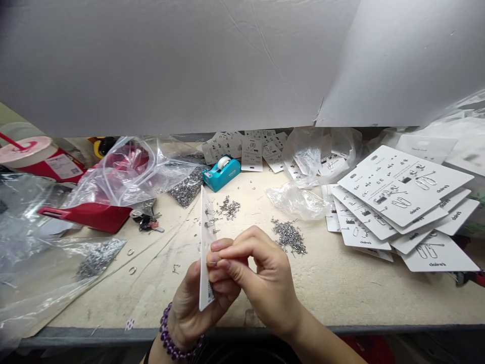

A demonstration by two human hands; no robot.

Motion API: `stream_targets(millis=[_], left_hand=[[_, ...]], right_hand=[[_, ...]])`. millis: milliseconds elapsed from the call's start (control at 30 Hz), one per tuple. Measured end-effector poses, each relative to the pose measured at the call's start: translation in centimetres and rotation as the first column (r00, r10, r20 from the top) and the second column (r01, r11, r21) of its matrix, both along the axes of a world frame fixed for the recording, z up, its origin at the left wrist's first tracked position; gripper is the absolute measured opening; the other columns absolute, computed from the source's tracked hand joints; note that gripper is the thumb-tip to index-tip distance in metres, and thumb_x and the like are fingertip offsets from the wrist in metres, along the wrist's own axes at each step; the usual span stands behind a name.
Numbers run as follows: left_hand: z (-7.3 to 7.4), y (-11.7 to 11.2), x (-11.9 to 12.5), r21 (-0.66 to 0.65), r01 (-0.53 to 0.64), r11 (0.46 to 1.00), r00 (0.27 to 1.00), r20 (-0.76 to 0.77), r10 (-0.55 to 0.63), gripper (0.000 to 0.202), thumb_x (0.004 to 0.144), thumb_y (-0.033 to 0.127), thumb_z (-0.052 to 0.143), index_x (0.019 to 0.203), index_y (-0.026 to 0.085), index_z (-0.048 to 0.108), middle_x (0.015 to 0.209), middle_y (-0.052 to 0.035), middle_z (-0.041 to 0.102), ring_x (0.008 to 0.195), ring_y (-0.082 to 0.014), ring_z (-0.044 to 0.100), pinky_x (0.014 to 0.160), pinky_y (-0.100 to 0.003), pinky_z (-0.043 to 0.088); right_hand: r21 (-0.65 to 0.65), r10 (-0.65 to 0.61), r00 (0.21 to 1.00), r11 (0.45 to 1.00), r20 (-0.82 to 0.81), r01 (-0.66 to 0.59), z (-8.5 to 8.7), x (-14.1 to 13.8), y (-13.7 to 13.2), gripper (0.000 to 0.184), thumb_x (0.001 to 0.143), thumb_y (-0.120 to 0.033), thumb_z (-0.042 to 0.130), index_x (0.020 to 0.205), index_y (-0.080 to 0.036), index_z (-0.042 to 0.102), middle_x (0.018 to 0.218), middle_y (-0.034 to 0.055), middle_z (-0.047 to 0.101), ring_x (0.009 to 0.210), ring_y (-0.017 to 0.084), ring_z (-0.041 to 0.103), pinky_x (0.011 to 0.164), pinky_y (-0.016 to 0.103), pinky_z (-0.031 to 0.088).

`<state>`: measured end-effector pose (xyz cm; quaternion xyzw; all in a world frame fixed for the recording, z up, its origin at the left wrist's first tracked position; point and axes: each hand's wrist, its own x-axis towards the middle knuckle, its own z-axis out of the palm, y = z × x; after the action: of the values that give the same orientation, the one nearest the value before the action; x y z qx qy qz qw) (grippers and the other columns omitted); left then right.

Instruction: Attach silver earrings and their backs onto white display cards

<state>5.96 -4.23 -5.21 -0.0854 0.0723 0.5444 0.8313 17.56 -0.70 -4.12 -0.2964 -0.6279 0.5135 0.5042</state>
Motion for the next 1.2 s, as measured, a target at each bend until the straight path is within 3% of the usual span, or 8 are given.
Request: stream_targets(millis=[300, 500, 733, 967, 1200], left_hand=[[-0.3, -0.1, 0.7, 0.046, -0.017, 0.999, 0.995, -0.098, 0.022, 0.026, 0.062, 0.014, 0.074, 0.083, 0.017, 0.058, 0.069, 0.0024, 0.059, 0.061, -0.003, 0.058, 0.057, -0.009, 0.045], [-0.2, -0.1, 0.8, 0.016, -0.021, 1.0, 0.994, -0.108, 0.022, 0.026, 0.06, 0.015, 0.075, 0.081, 0.017, 0.059, 0.062, 0.0044, 0.055, 0.053, -0.0014, 0.053, 0.048, -0.008, 0.041], [-0.4, -0.2, 1.0, 0.02, -0.017, 1.0, 0.982, -0.187, 0.02, 0.028, 0.057, 0.019, 0.078, 0.08, 0.018, 0.06, 0.064, 0.004, 0.058, 0.058, -0.0024, 0.055, 0.057, -0.009, 0.045], [0.0, -0.3, 1.2, 0.04, -0.073, 0.997, 0.981, -0.179, 0.079, 0.019, 0.062, 0.017, 0.074, 0.078, 0.017, 0.063, 0.063, 0.0043, 0.061, 0.06, -0.0023, 0.058, 0.052, -0.006, 0.042], [-0.5, -0.3, 1.0, 0.029, -0.034, 0.999, 0.975, -0.22, 0.04, 0.029, 0.059, 0.02, 0.077, 0.08, 0.019, 0.057, 0.065, 0.0047, 0.056, 0.059, -0.0026, 0.054, 0.049, -0.007, 0.039]], right_hand=[[0.031, -0.019, 0.999, 0.999, -0.043, 0.02, 0.2, -0.1, -0.2, 0.016, 0.074, -0.01, 0.063, 0.081, -0.023, 0.067, 0.072, -0.0006, 0.058, 0.068, 0.01, 0.057, 0.061, 0.023, 0.051], [0.036, -0.032, 0.997, 0.999, -0.072, 0.035, 0.2, 0.0, -0.1, 0.015, 0.075, -0.01, 0.063, 0.081, -0.023, 0.066, 0.072, -0.0009, 0.059, 0.069, 0.01, 0.058, 0.062, 0.023, 0.052], [0.093, -0.037, 0.999, 0.995, -0.017, 0.039, 0.2, 0.2, -0.1, 0.016, 0.075, -0.011, 0.063, 0.082, -0.024, 0.066, 0.073, -0.0001, 0.06, 0.068, 0.012, 0.059, 0.061, 0.025, 0.053], [0.188, -0.062, 0.998, 0.981, 0.024, 0.056, 0.2, 0.3, -0.2, 0.025, 0.074, -0.005, 0.061, 0.088, -0.025, 0.066, 0.078, 0.0005, 0.062, 0.071, 0.012, 0.06, 0.063, 0.025, 0.053], [0.224, -0.053, 0.998, 0.974, 0.031, 0.045, 0.0, 0.2, -0.3, 0.028, 0.073, -0.005, 0.062, 0.092, -0.025, 0.066, 0.078, 0.0016, 0.063, 0.074, 0.014, 0.061, 0.061, 0.027, 0.053]])
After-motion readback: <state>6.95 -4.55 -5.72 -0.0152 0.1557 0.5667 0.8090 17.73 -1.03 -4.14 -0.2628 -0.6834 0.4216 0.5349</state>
